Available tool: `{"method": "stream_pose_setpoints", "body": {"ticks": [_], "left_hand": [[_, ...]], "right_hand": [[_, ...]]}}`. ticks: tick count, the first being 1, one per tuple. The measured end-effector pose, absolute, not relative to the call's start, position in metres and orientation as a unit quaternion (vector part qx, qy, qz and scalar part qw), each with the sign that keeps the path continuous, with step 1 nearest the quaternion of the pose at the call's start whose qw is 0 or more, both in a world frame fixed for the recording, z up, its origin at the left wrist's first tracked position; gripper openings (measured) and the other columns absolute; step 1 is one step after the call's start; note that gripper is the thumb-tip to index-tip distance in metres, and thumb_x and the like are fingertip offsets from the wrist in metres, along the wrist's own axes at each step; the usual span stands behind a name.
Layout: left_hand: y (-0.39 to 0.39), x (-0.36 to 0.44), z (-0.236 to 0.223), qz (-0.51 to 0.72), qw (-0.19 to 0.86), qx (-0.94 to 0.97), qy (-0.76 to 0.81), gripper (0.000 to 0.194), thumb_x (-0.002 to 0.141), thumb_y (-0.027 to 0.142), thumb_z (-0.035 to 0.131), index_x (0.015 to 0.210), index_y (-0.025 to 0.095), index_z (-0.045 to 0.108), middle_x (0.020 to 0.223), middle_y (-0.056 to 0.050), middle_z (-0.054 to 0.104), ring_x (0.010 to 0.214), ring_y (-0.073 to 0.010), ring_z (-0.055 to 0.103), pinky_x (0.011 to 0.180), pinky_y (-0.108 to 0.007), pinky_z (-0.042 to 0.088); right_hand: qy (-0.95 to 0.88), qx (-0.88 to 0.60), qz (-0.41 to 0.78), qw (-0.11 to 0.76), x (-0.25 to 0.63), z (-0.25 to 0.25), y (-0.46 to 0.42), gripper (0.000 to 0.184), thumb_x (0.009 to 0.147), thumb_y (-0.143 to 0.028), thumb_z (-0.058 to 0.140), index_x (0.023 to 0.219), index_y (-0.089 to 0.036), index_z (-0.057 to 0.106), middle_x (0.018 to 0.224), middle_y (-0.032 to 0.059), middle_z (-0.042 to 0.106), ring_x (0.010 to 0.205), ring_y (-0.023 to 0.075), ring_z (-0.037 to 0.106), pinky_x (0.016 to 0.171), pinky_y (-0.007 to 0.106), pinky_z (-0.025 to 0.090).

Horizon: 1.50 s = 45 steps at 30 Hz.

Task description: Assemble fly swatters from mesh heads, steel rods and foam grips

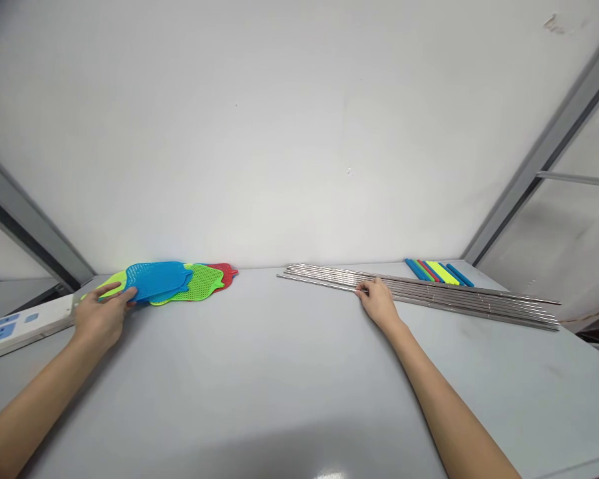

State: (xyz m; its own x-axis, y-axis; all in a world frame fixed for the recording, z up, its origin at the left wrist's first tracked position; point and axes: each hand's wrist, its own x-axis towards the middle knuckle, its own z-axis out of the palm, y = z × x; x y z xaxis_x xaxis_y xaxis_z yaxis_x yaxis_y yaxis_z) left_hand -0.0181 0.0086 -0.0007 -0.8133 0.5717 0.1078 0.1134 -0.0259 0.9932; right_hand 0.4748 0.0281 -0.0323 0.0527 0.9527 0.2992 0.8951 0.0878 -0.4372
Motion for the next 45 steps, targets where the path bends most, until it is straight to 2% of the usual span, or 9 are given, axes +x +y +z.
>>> {"method": "stream_pose_setpoints", "body": {"ticks": [2,5,8,15,20,23,29,37,45], "left_hand": [[0.010,-0.020,-0.001,0.695,0.182,0.225,0.658,0.033,0.058,0.002,0.063,0.088,0.010,0.057,0.057,0.004,0.051,0.047,-0.0070,0.047,0.047,-0.019,0.040],[0.011,-0.020,0.000,0.731,0.216,0.194,0.617,0.020,0.060,-0.001,0.059,0.077,0.007,0.055,0.058,0.003,0.051,0.050,-0.0068,0.048,0.048,-0.019,0.041],[0.008,-0.016,0.004,0.758,0.250,0.178,0.575,0.013,0.063,-0.003,0.054,0.069,0.007,0.051,0.062,0.001,0.052,0.054,-0.0073,0.050,0.048,-0.019,0.042],[-0.002,0.005,0.009,0.786,0.252,0.176,0.537,0.012,0.075,0.002,0.041,0.070,0.013,0.041,0.063,0.003,0.051,0.047,-0.0075,0.053,0.045,-0.021,0.045],[-0.008,0.016,0.008,0.782,0.247,0.204,0.535,0.014,0.083,0.007,0.029,0.074,0.017,0.032,0.059,0.003,0.050,0.047,-0.0112,0.059,0.042,-0.019,0.045],[-0.011,0.022,0.010,0.775,0.252,0.230,0.532,0.013,0.085,0.008,0.029,0.075,0.017,0.030,0.057,0.003,0.052,0.050,-0.0115,0.061,0.046,-0.019,0.047],[-0.017,0.032,0.017,0.761,0.267,0.266,0.528,0.009,0.085,0.010,0.032,0.078,0.015,0.035,0.057,0.003,0.054,0.051,-0.0107,0.061,0.050,-0.019,0.048],[-0.025,0.044,0.021,0.758,0.280,0.293,0.512,0.010,0.086,0.015,0.033,0.078,0.014,0.039,0.058,0.000,0.056,0.050,-0.0101,0.060,0.047,-0.017,0.047],[-0.031,0.052,0.020,0.745,0.313,0.317,0.496,0.004,0.083,0.013,0.043,0.086,0.013,0.041,0.063,0.000,0.055,0.051,-0.0088,0.060,0.048,-0.015,0.047]], "right_hand": [[-0.676,-0.679,0.041,0.281,0.475,-0.037,0.029,0.018,0.072,-0.029,0.046,0.076,-0.021,0.061,0.082,0.0061,0.051,0.082,0.0209,0.046,0.071,0.033,0.032],[-0.660,-0.688,0.021,0.301,0.475,-0.041,0.029,0.018,0.072,-0.031,0.045,0.074,-0.021,0.061,0.092,0.0075,0.051,0.091,0.0259,0.042,0.075,0.040,0.028],[-0.659,-0.680,0.011,0.322,0.476,-0.042,0.030,0.019,0.074,-0.030,0.042,0.075,-0.021,0.058,0.092,0.0069,0.053,0.092,0.0256,0.043,0.078,0.043,0.024],[-0.703,-0.616,0.026,0.355,0.474,-0.034,0.030,0.018,0.079,-0.028,0.037,0.080,-0.019,0.053,0.084,0.0035,0.059,0.078,0.0163,0.051,0.071,0.028,0.035],[-0.718,-0.599,0.019,0.354,0.470,-0.031,0.027,0.023,0.081,-0.029,0.035,0.084,-0.018,0.055,0.088,0.0049,0.059,0.081,0.0167,0.052,0.072,0.027,0.036],[-0.727,-0.598,0.016,0.337,0.468,-0.028,0.025,0.026,0.082,-0.030,0.035,0.086,-0.019,0.058,0.089,0.0055,0.060,0.083,0.0176,0.052,0.073,0.027,0.036],[-0.741,-0.598,0.021,0.305,0.463,-0.016,0.016,0.030,0.082,-0.033,0.035,0.087,-0.021,0.063,0.090,0.0047,0.062,0.084,0.0186,0.054,0.072,0.027,0.037],[-0.724,-0.615,0.015,0.312,0.456,-0.001,0.003,0.035,0.080,-0.045,0.036,0.080,-0.025,0.065,0.081,0.0008,0.064,0.073,0.0168,0.056,0.058,0.025,0.036],[-0.736,-0.597,0.025,0.318,0.445,0.009,-0.006,0.035,0.080,-0.046,0.037,0.079,-0.025,0.066,0.080,0.0015,0.064,0.071,0.0171,0.055,0.057,0.024,0.035]]}}
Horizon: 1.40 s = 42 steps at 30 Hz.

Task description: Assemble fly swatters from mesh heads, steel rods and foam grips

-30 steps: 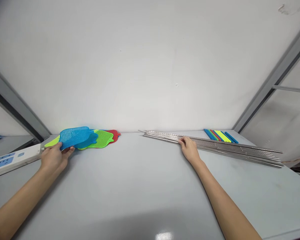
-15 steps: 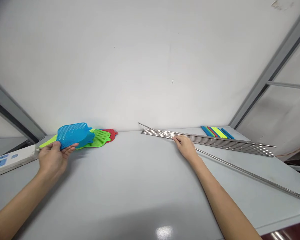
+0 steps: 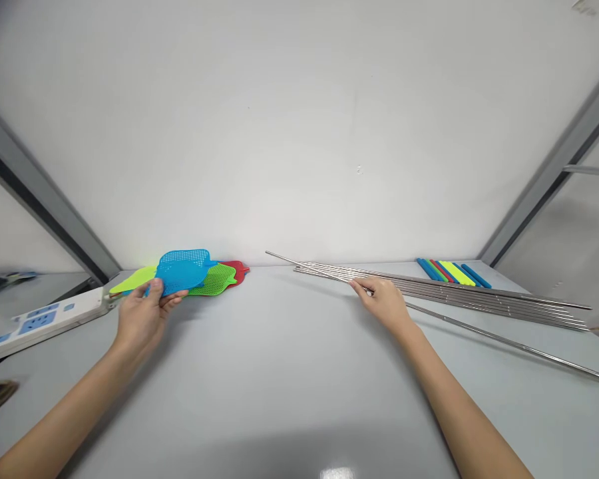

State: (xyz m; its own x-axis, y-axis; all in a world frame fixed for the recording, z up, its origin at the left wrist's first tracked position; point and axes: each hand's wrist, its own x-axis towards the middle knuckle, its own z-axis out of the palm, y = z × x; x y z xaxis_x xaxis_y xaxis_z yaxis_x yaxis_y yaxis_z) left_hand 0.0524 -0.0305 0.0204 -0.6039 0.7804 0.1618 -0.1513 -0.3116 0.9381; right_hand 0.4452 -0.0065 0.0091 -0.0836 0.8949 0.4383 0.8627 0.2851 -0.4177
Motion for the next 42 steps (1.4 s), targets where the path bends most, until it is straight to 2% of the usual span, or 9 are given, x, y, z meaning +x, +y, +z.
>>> {"method": "stream_pose_setpoints", "body": {"ticks": [6,15,21,27,31,35,37,40,42], "left_hand": [[-0.037,0.063,0.024,0.730,0.333,0.329,0.498,0.025,0.077,0.010,0.051,0.100,0.014,0.040,0.066,0.000,0.056,0.051,-0.0107,0.060,0.046,-0.016,0.048],[-0.038,0.071,0.024,0.707,0.324,0.355,0.519,0.027,0.076,0.016,0.051,0.102,0.016,0.043,0.063,0.000,0.056,0.045,-0.0125,0.059,0.040,-0.020,0.047],[-0.045,0.075,0.026,0.552,0.432,0.421,0.576,0.038,0.072,0.025,0.057,0.107,0.014,0.046,0.053,-0.001,0.057,0.042,-0.0130,0.056,0.038,-0.020,0.044],[-0.051,0.085,0.023,0.401,0.504,0.507,0.572,0.044,0.070,0.041,0.055,0.105,0.015,0.051,0.044,0.001,0.054,0.035,-0.0124,0.049,0.035,-0.020,0.037],[-0.052,0.090,0.014,0.329,0.398,0.616,0.595,0.040,0.072,0.046,0.048,0.097,0.017,0.056,0.043,0.002,0.052,0.034,-0.0137,0.047,0.035,-0.023,0.034],[-0.052,0.090,0.010,0.299,0.215,0.710,0.600,0.033,0.073,0.046,0.044,0.086,0.021,0.061,0.080,-0.005,0.063,0.067,-0.0207,0.057,0.057,-0.028,0.042],[-0.052,0.089,0.008,0.294,0.197,0.722,0.594,0.032,0.073,0.046,0.044,0.084,0.022,0.062,0.086,-0.005,0.062,0.077,-0.0232,0.056,0.064,-0.031,0.042],[-0.052,0.089,0.003,0.291,0.188,0.731,0.587,0.031,0.071,0.046,0.047,0.081,0.022,0.063,0.082,-0.006,0.059,0.079,-0.0241,0.054,0.070,-0.034,0.041],[-0.053,0.091,0.000,0.299,0.171,0.731,0.589,0.032,0.070,0.045,0.049,0.087,0.021,0.063,0.086,-0.008,0.055,0.087,-0.0258,0.051,0.077,-0.037,0.039]], "right_hand": [[-0.763,-0.579,0.028,0.286,0.432,0.017,-0.017,0.039,0.080,-0.049,0.033,0.074,-0.026,0.064,0.065,0.0015,0.059,0.059,0.0149,0.051,0.053,0.024,0.032],[-0.766,-0.559,0.068,0.311,0.426,0.020,-0.022,0.040,0.080,-0.048,0.033,0.070,-0.023,0.063,0.063,0.0010,0.057,0.059,0.0146,0.050,0.053,0.023,0.034],[-0.714,-0.613,0.093,0.325,0.433,0.035,-0.024,0.046,0.075,-0.055,0.037,0.063,-0.018,0.063,0.049,0.0001,0.049,0.043,0.0107,0.038,0.045,0.023,0.030],[-0.673,-0.623,0.190,0.351,0.436,0.076,-0.036,0.047,0.069,-0.059,0.042,0.059,-0.017,0.060,0.044,-0.0010,0.039,0.039,0.0076,0.026,0.037,0.022,0.022],[-0.651,-0.600,0.264,0.383,0.439,0.116,-0.047,0.040,0.067,-0.055,0.049,0.063,-0.018,0.061,0.059,0.0026,0.050,0.038,0.0053,0.025,0.035,0.022,0.020],[-0.632,-0.598,0.304,0.387,0.440,0.146,-0.055,0.038,0.069,-0.054,0.049,0.079,-0.020,0.063,0.062,0.0009,0.046,0.039,0.0041,0.022,0.036,0.022,0.017],[-0.629,-0.584,0.338,0.386,0.439,0.150,-0.055,0.040,0.070,-0.054,0.049,0.085,-0.020,0.062,0.062,-0.0004,0.043,0.039,0.0035,0.020,0.037,0.023,0.015],[-0.631,-0.560,0.388,0.371,0.435,0.145,-0.056,0.040,0.070,-0.053,0.050,0.087,-0.018,0.061,0.061,-0.0016,0.041,0.040,0.0029,0.018,0.038,0.023,0.014],[-0.632,-0.554,0.414,0.350,0.432,0.137,-0.058,0.041,0.070,-0.053,0.050,0.086,-0.017,0.062,0.060,-0.0021,0.040,0.039,0.0028,0.019,0.038,0.023,0.014]]}}
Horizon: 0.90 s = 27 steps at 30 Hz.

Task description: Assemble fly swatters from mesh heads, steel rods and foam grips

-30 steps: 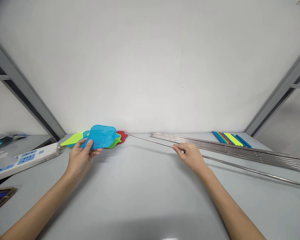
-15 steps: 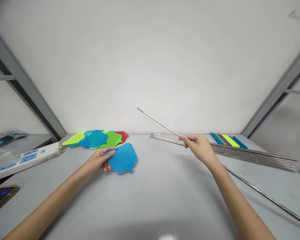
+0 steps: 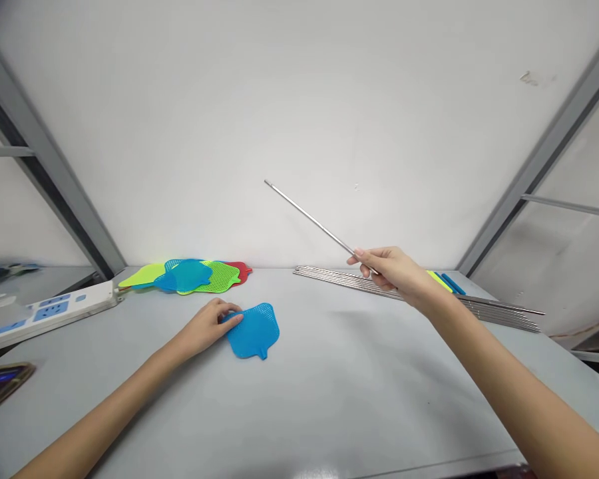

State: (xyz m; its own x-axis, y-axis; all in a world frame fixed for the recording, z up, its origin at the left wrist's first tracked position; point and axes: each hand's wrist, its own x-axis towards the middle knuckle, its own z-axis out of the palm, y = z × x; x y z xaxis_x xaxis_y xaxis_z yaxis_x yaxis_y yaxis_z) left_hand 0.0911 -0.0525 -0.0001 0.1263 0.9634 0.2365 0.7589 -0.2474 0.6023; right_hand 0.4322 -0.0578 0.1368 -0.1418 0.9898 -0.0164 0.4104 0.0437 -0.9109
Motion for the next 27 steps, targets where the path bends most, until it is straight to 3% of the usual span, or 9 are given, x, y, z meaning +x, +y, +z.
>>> {"method": "stream_pose_setpoints", "body": {"ticks": [4,6,10,15,23,27], "left_hand": [[-0.059,0.103,0.002,0.365,0.097,0.726,0.575,0.047,0.076,0.039,0.045,0.120,0.023,0.041,0.106,-0.010,0.042,0.108,-0.0258,0.036,0.092,-0.041,0.028],[-0.063,0.110,0.007,0.396,0.065,0.725,0.559,0.050,0.079,0.037,0.043,0.125,0.024,0.032,0.112,-0.010,0.037,0.113,-0.0244,0.031,0.094,-0.041,0.026],[-0.070,0.118,0.013,0.389,0.058,0.730,0.558,0.045,0.081,0.038,0.039,0.124,0.024,0.032,0.115,-0.008,0.035,0.113,-0.0224,0.030,0.095,-0.039,0.027],[-0.072,0.119,0.008,0.324,0.082,0.755,0.564,0.044,0.080,0.046,0.037,0.118,0.024,0.041,0.117,-0.007,0.035,0.114,-0.0227,0.031,0.094,-0.037,0.029],[-0.079,0.122,-0.009,0.140,0.128,0.772,0.607,0.087,0.063,0.068,0.040,0.133,0.021,0.018,0.136,-0.016,0.018,0.125,-0.0324,0.008,0.096,-0.049,0.013],[-0.081,0.123,-0.009,0.115,0.130,0.771,0.613,0.091,0.061,0.069,0.039,0.133,0.019,0.017,0.137,-0.016,0.017,0.125,-0.0327,0.008,0.096,-0.048,0.011]], "right_hand": [[-0.643,-0.553,0.442,0.292,0.426,0.118,-0.066,0.041,0.069,-0.055,0.049,0.082,-0.018,0.062,0.058,-0.0021,0.040,0.040,0.0034,0.022,0.038,0.022,0.014],[-0.655,-0.560,0.442,0.250,0.424,0.109,-0.070,0.043,0.069,-0.056,0.048,0.079,-0.017,0.063,0.058,-0.0015,0.042,0.040,0.0041,0.024,0.038,0.022,0.015],[-0.662,-0.574,0.441,0.191,0.423,0.093,-0.075,0.045,0.069,-0.057,0.046,0.079,-0.017,0.064,0.058,-0.0003,0.044,0.042,0.0053,0.029,0.039,0.022,0.018],[-0.647,-0.582,0.451,0.200,0.429,0.080,-0.075,0.046,0.068,-0.059,0.046,0.075,-0.017,0.064,0.060,-0.0001,0.045,0.042,0.0043,0.027,0.040,0.022,0.016],[-0.623,-0.592,0.487,0.155,0.454,0.062,-0.078,0.046,0.069,-0.059,0.045,0.080,-0.018,0.062,0.058,-0.0021,0.037,0.043,0.0043,0.027,0.041,0.022,0.014],[-0.618,-0.597,0.498,0.121,0.467,0.056,-0.082,0.046,0.070,-0.059,0.044,0.079,-0.018,0.062,0.057,-0.0026,0.034,0.044,0.0044,0.024,0.041,0.022,0.013]]}}
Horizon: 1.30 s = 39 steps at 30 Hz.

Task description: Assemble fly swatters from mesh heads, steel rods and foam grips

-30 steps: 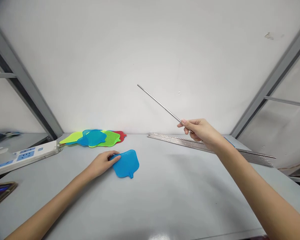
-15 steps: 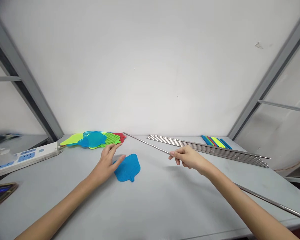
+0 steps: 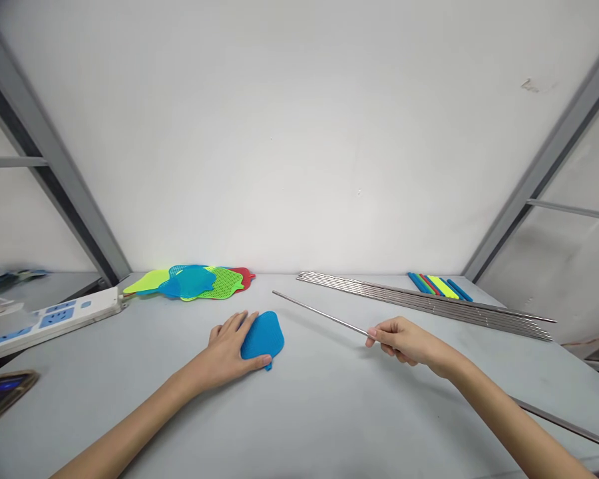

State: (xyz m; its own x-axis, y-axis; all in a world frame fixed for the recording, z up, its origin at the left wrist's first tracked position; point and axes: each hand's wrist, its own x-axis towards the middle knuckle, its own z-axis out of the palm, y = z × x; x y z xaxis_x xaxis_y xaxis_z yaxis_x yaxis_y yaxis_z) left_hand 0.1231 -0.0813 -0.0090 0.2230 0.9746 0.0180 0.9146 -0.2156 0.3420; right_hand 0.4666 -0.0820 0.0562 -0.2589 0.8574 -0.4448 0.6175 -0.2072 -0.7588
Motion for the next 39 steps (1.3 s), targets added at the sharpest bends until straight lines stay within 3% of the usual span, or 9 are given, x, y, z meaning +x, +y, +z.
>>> {"method": "stream_pose_setpoints", "body": {"ticks": [7,16,22,27,32,39], "left_hand": [[-0.078,0.119,-0.001,0.159,0.138,0.776,0.594,0.081,0.063,0.062,0.045,0.129,0.020,0.027,0.117,-0.011,0.042,0.110,-0.0298,0.033,0.092,-0.042,0.021],[-0.069,0.109,0.000,0.214,0.182,0.709,0.647,0.091,0.038,0.058,0.065,0.117,0.019,0.044,0.103,-0.011,0.045,0.101,-0.0332,0.041,0.085,-0.043,0.032],[-0.056,0.088,0.021,0.411,0.383,0.574,0.597,0.047,0.056,0.050,0.060,0.087,0.015,0.060,0.085,-0.007,0.061,0.079,-0.0266,0.056,0.070,-0.036,0.044],[-0.058,0.086,0.035,0.491,0.425,0.507,0.567,0.043,0.061,0.050,0.058,0.087,0.016,0.058,0.085,-0.005,0.064,0.080,-0.0221,0.058,0.069,-0.032,0.046],[-0.059,0.089,0.036,0.547,0.425,0.448,0.566,0.035,0.063,0.042,0.061,0.088,0.016,0.057,0.088,-0.006,0.064,0.081,-0.0205,0.059,0.071,-0.031,0.046],[-0.054,0.088,0.034,0.579,0.413,0.399,0.579,0.037,0.062,0.037,0.065,0.091,0.015,0.055,0.085,-0.005,0.064,0.078,-0.0181,0.059,0.065,-0.027,0.047]], "right_hand": [[-0.600,-0.623,0.489,0.116,0.480,0.053,-0.092,0.047,0.071,-0.059,0.042,0.080,-0.017,0.061,0.058,-0.0025,0.031,0.046,0.0049,0.023,0.043,0.023,0.012],[-0.603,-0.628,0.483,0.094,0.488,0.049,-0.101,0.048,0.072,-0.059,0.041,0.080,-0.016,0.061,0.057,-0.0024,0.031,0.045,0.0052,0.023,0.042,0.022,0.012],[-0.640,-0.611,0.456,0.100,0.477,0.046,-0.093,0.048,0.073,-0.058,0.038,0.080,-0.018,0.062,0.058,-0.0017,0.032,0.046,0.0067,0.026,0.042,0.022,0.017],[-0.710,-0.595,0.342,0.159,0.451,0.050,-0.074,0.046,0.075,-0.056,0.034,0.078,-0.020,0.062,0.056,-0.0013,0.034,0.051,0.0097,0.031,0.047,0.022,0.026],[-0.753,-0.593,0.196,0.205,0.430,0.042,-0.048,0.047,0.077,-0.055,0.031,0.075,-0.020,0.063,0.053,-0.0013,0.037,0.048,0.0102,0.030,0.048,0.023,0.024],[-0.746,-0.612,0.181,0.191,0.439,0.017,-0.037,0.048,0.077,-0.055,0.030,0.078,-0.021,0.064,0.049,-0.0005,0.038,0.047,0.0114,0.032,0.046,0.023,0.022]]}}
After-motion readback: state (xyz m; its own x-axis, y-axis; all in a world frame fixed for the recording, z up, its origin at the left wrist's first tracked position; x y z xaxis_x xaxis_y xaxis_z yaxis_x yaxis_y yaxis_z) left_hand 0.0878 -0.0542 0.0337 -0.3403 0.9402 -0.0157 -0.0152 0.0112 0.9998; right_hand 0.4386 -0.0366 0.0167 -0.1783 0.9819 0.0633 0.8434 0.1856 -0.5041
